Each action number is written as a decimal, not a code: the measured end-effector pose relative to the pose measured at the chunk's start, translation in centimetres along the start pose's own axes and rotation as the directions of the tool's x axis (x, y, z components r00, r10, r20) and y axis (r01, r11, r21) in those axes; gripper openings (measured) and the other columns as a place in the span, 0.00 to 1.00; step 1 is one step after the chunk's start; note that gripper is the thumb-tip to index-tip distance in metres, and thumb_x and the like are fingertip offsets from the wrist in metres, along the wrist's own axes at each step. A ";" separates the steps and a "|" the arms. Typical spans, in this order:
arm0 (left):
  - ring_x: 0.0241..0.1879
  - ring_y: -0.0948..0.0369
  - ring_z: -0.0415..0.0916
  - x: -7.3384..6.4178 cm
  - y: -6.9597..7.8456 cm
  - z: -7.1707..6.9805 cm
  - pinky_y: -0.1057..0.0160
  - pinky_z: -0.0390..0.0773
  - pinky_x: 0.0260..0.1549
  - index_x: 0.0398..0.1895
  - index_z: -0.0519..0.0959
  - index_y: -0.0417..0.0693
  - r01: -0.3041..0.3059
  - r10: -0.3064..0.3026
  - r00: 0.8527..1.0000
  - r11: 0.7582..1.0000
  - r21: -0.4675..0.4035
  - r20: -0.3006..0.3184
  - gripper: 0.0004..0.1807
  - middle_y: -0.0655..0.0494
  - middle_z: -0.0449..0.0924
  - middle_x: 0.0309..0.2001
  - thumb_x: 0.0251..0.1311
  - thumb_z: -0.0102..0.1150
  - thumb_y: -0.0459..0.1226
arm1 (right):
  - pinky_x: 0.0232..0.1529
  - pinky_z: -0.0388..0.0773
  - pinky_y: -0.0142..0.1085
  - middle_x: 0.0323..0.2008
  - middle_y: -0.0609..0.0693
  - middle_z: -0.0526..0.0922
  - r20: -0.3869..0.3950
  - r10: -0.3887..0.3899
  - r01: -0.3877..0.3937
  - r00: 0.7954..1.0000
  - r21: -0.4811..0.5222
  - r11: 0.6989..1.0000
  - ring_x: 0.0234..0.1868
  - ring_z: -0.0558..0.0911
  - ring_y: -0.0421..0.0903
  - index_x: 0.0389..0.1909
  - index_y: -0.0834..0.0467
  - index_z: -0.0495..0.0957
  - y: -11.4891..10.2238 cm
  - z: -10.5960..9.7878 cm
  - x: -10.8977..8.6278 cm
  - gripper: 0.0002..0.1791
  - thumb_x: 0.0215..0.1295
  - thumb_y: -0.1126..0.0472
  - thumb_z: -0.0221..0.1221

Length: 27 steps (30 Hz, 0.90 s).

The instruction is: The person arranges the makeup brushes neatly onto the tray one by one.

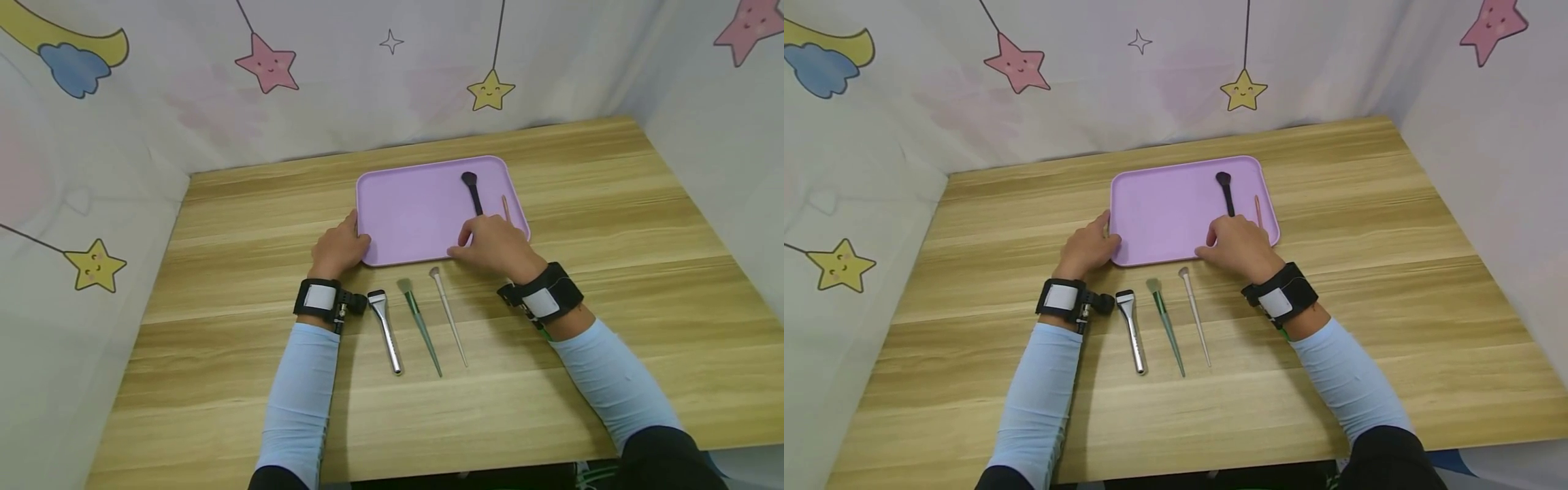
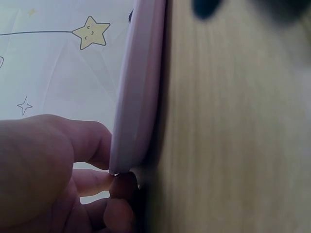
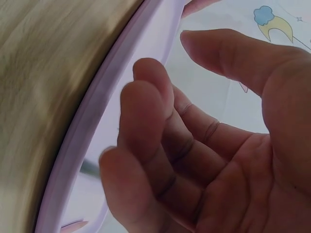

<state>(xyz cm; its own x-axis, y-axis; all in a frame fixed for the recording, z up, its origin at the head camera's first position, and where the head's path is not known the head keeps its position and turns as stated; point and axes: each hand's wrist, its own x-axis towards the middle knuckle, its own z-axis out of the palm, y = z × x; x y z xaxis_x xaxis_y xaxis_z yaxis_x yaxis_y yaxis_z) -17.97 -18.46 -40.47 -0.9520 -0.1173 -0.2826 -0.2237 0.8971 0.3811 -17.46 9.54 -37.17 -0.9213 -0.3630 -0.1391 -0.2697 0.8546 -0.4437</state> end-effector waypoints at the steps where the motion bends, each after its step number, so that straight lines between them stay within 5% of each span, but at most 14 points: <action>1: 0.48 0.48 0.72 0.0 0.0 0.0 0.51 0.71 0.40 0.77 0.48 0.56 -0.001 0.001 1.000 1.000 -0.001 0.001 0.39 0.49 0.63 0.71 0.61 0.42 0.49 | 0.22 0.67 0.36 0.27 0.51 0.82 0.004 -0.002 0.002 1.000 -0.001 1.000 0.27 0.76 0.46 0.31 0.56 0.83 0.0 0.0 0.0 0.17 0.54 0.45 0.64; 27: 0.46 0.49 0.72 0.0 0.1 0.0 0.53 0.70 0.36 0.77 0.48 0.57 -0.006 0.006 1.000 1.000 -0.012 -0.008 0.39 0.49 0.64 0.71 0.61 0.42 0.49 | 0.23 0.69 0.34 0.24 0.48 0.82 0.137 -0.069 0.073 0.988 -0.025 0.997 0.25 0.76 0.44 0.29 0.56 0.85 -0.6 0.6 -0.6 0.16 0.55 0.45 0.64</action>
<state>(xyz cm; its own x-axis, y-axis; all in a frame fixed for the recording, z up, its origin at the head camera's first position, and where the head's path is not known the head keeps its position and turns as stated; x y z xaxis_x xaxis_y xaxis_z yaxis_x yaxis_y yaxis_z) -17.98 -18.40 -40.39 -0.9549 -0.1155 -0.2735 -0.2206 0.8926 0.3932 -16.63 8.99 -37.33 -0.8534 -0.4687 -0.2281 -0.3433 0.8346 -0.4308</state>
